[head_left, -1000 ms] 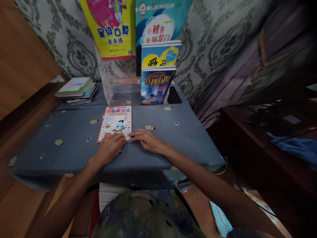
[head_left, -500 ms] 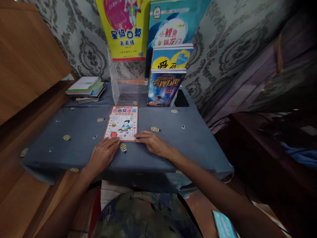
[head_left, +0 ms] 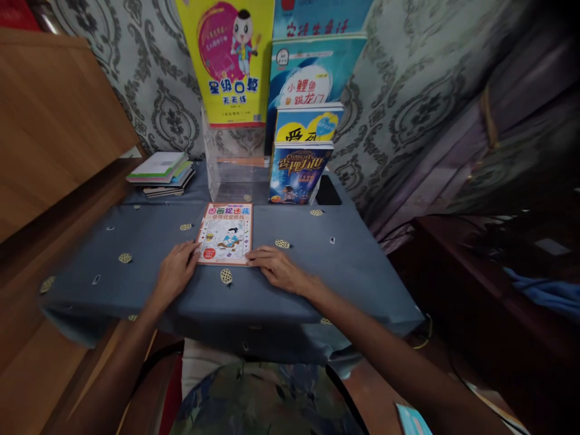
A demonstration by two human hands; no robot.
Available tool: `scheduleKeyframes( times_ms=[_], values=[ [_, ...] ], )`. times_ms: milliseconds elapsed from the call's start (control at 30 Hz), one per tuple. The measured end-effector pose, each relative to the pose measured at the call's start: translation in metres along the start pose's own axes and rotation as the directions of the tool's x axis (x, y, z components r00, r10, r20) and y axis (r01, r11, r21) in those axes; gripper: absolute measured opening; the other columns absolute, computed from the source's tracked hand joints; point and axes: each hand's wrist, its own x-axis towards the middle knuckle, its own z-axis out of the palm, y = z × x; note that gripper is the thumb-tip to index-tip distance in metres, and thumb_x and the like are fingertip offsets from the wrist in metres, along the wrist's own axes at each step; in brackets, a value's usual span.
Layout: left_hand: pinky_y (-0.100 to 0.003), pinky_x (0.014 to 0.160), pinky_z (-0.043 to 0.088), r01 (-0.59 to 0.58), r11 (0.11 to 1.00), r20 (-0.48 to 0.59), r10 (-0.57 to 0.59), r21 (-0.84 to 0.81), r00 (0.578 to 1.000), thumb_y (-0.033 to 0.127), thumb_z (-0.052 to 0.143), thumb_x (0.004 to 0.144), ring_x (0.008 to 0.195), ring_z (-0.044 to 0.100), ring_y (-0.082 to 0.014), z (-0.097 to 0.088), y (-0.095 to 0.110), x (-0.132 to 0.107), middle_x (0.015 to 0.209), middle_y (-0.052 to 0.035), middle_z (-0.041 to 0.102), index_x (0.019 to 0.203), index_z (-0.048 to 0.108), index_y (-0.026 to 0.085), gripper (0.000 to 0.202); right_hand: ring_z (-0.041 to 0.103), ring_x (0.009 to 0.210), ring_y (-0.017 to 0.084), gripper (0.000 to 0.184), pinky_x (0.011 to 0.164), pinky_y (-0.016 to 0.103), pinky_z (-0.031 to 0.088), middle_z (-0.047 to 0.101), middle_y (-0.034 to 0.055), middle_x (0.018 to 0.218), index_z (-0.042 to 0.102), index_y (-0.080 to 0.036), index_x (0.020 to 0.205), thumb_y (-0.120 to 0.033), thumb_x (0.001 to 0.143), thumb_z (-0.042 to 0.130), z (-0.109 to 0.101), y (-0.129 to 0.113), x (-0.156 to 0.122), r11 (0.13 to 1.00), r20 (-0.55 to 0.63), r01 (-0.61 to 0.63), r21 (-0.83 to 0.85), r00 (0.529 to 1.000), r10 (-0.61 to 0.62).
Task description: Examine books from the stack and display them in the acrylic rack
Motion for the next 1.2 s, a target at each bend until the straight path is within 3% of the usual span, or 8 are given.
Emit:
scheduleKeyframes(
  times_ms=[200,333,467,633,800,900,1000,1200],
  values=[
    [-0.045,0.089,0.054,0.163,0.938,0.009,-0.169,-0.307,0.986,0.040,0.052,0.084,0.094,0.069,-0.0279,0.003,-0.006,0.032,0.104,-0.0118,0.075,0.114,0.070,0.016,0.042,0.066,0.115,0.022,0.036,0.100,0.045,0.052,0.074,0.0124,0.118,0.074,-0.016,0.107,0.002,0.085,0.053,0.001,0.001,0.000,1.000,-0.001,-0.013,0.016,1.000,0.013],
    [-0.038,0.080,0.058,0.357,0.627,0.132,-0.376,-0.693,0.917,0.040,0.066,0.066,0.089,0.071,-0.0260,-0.001,-0.011,0.039,0.099,-0.0102,0.075,0.104,0.072,0.013,0.047,0.066,0.114,0.021,0.035,0.100,0.045,0.052,0.074,0.0115,0.118,0.074,-0.018,0.106,0.001,0.085,0.053,0.002,0.003,-0.001,1.000,-0.009,-0.013,0.025,1.000,0.013],
    [-0.038,0.083,0.059,0.404,0.377,0.257,-0.383,-0.833,0.887,0.034,0.074,0.061,0.094,0.072,-0.0273,-0.007,-0.008,0.031,0.105,-0.0106,0.075,0.113,0.072,0.013,0.056,0.067,0.110,0.020,0.035,0.099,0.041,0.052,0.075,0.0104,0.113,0.073,-0.018,0.109,-0.001,0.087,0.052,0.001,0.002,0.001,0.997,-0.046,-0.017,0.077,0.999,0.021],
    [-0.040,0.097,0.055,0.225,0.565,0.145,-0.184,-0.794,0.972,0.050,0.083,0.064,0.114,0.065,-0.0299,-0.018,0.000,0.025,0.127,-0.0132,0.068,0.127,0.066,0.017,0.074,0.064,0.112,0.023,0.037,0.099,0.043,0.051,0.072,0.0126,0.117,0.065,-0.017,0.127,-0.027,0.091,0.067,-0.006,-0.002,0.002,0.988,0.002,-0.102,0.115,0.995,0.103],
    [-0.040,0.096,0.054,0.039,0.778,-0.008,-0.057,-0.627,0.998,0.058,0.069,0.080,0.119,0.060,-0.0277,-0.020,0.007,0.026,0.125,-0.0108,0.060,0.120,0.068,0.021,0.054,0.059,0.118,0.026,0.063,0.100,0.045,0.049,0.065,0.0144,0.126,0.054,-0.019,0.138,-0.042,0.084,0.076,-0.006,-0.002,0.000,0.991,0.038,-0.127,0.041,0.991,0.126],
    [-0.046,0.104,0.049,-0.101,0.880,-0.148,0.036,-0.464,0.988,0.052,0.064,0.087,0.130,0.050,-0.0290,-0.019,0.016,0.029,0.134,-0.0114,0.049,0.110,0.069,0.024,0.037,0.060,0.113,0.026,0.052,0.096,0.044,0.052,0.066,0.0158,0.122,0.054,-0.017,0.137,-0.031,0.090,0.070,-0.002,-0.002,-0.002,0.992,-0.034,-0.123,-0.041,0.992,0.121],
    [-0.049,0.110,0.042,-0.265,0.886,-0.210,0.197,-0.379,0.958,0.046,0.056,0.093,0.138,0.043,-0.0290,-0.024,0.034,0.035,0.139,-0.0117,0.049,0.107,0.064,0.024,0.027,0.065,0.103,0.025,0.034,0.090,0.041,0.054,0.070,0.0152,0.112,0.061,-0.015,0.128,-0.021,0.095,0.060,0.000,-0.002,-0.001,0.988,-0.141,-0.129,-0.087,0.983,0.115],
    [-0.041,0.096,0.047,-0.372,0.915,-0.303,0.313,-0.160,0.900,0.039,0.053,0.096,0.100,0.059,-0.0233,-0.066,0.096,0.053,0.098,-0.0037,0.067,0.101,0.062,0.024,0.018,0.070,0.089,0.022,0.022,0.084,0.036,0.055,0.076,0.0071,0.096,0.073,-0.021,0.108,-0.027,0.096,0.055,-0.011,-0.020,0.005,0.954,-0.371,-0.236,0.187,0.882,0.291]
  ],
)
